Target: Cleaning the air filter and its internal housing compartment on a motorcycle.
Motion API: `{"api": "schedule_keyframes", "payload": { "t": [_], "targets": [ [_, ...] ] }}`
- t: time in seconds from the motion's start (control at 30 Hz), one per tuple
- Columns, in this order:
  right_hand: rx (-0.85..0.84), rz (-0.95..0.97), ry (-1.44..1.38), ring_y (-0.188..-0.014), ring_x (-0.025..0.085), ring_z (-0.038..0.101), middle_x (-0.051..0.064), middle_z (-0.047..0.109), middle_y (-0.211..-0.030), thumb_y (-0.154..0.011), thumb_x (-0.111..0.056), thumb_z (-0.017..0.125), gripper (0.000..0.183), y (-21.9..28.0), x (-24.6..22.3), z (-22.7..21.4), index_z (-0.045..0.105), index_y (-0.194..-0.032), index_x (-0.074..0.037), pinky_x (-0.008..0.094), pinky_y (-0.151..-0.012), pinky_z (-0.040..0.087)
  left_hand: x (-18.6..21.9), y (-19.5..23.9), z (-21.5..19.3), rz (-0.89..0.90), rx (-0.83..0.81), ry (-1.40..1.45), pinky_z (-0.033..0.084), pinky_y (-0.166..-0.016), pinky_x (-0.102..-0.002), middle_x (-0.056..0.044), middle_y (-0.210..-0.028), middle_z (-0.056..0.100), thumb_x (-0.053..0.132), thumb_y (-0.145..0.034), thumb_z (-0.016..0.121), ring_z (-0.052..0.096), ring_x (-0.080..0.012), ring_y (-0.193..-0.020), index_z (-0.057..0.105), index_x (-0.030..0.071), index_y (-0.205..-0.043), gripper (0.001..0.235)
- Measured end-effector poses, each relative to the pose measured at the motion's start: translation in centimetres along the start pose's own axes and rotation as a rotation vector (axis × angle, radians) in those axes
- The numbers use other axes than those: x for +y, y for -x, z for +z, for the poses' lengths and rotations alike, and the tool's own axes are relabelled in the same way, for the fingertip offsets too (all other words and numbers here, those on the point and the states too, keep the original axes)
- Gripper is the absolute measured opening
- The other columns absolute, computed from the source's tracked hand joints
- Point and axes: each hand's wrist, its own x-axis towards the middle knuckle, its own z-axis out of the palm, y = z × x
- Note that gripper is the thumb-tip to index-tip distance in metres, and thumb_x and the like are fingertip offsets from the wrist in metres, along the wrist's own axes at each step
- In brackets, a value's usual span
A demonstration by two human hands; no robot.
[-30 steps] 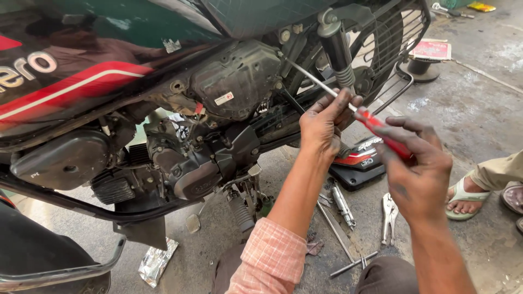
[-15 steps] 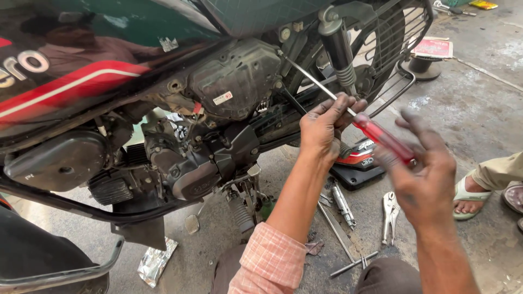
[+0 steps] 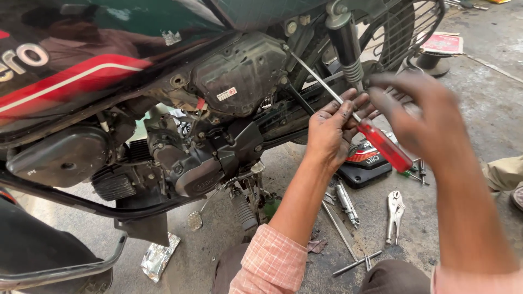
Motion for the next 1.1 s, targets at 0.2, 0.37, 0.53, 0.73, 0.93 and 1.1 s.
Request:
{"api": "schedule_keyframes", "payload": {
  "t": [0.2,0.37,0.53,0.73,0.93,1.1],
  "targets": [
    [-0.429,0.305,-0.252,-0.070,0.015,0.062,0.010,0.071,-0.088,-0.101,-0.035,0.064,0.039,-14.0,2.4,9.9,0.075,-0.106,0.002,0.035,-0.060,0.050,1.1,1.5,0.5,0.049,-0.073,-0.010,0.057,-0.101,-0.047,-0.027,-0.130,0.063,0.005,-0.113,0.037,0.066,-0.0391,-0.116,0.039,-0.007,-0.146,0.036],
    [-0.420,0.349,-0.481,-0.062,0.018,0.064,0.010,0.070,-0.082,-0.097,-0.014,0.056,0.023,-18.0,3.2,15.2,0.071,-0.098,0.002,0.034,-0.054,0.050,1.5,2.9,-0.3,0.027,0.008,-0.104,0.056,-0.103,-0.045,-0.027,-0.132,0.062,0.004,-0.111,0.037,0.066,-0.0363,-0.119,0.038,-0.007,-0.149,0.040],
    [-0.452,0.403,-0.520,-0.061,0.020,0.065,0.013,0.072,-0.080,-0.091,-0.003,0.051,0.020,-18.9,2.2,16.5,0.070,-0.094,0.003,0.035,-0.050,0.048,0.9,8.2,-0.6,-0.088,0.085,-0.297,0.059,-0.093,-0.042,-0.028,-0.128,0.064,0.005,-0.110,0.038,0.066,-0.0353,-0.113,0.039,-0.005,-0.152,0.044],
    [-0.335,0.520,-0.639,-0.060,0.021,0.069,0.014,0.070,-0.077,-0.092,-0.009,0.060,0.015,-18.6,2.3,16.9,0.066,-0.091,0.004,0.033,-0.051,0.057,-0.1,16.3,-2.7,-0.375,0.100,-0.353,0.060,-0.074,-0.035,-0.023,-0.114,0.067,0.007,-0.111,0.036,0.073,-0.0343,-0.105,0.038,-0.004,-0.150,0.041],
    [-0.182,0.464,-0.771,-0.056,0.021,0.069,0.012,0.070,-0.072,-0.086,-0.007,0.071,0.015,-17.7,2.7,17.7,0.065,-0.082,0.006,0.034,-0.047,0.055,1.4,20.4,-5.5,-0.414,0.242,-0.455,0.052,-0.062,-0.030,-0.020,-0.111,0.070,0.007,-0.108,0.040,0.075,-0.0308,-0.102,0.044,-0.002,-0.144,0.038],
    [-0.128,0.706,-1.018,-0.054,0.017,0.067,0.007,0.069,-0.070,-0.086,-0.012,0.075,0.013,-17.8,3.7,18.7,0.072,-0.084,0.000,0.032,-0.049,0.058,3.0,22.6,-7.6,-0.344,0.291,-0.435,0.063,-0.079,-0.035,-0.018,-0.109,0.072,0.007,-0.109,0.044,0.076,-0.0306,-0.103,0.047,-0.001,-0.143,0.036]
  ]
}}
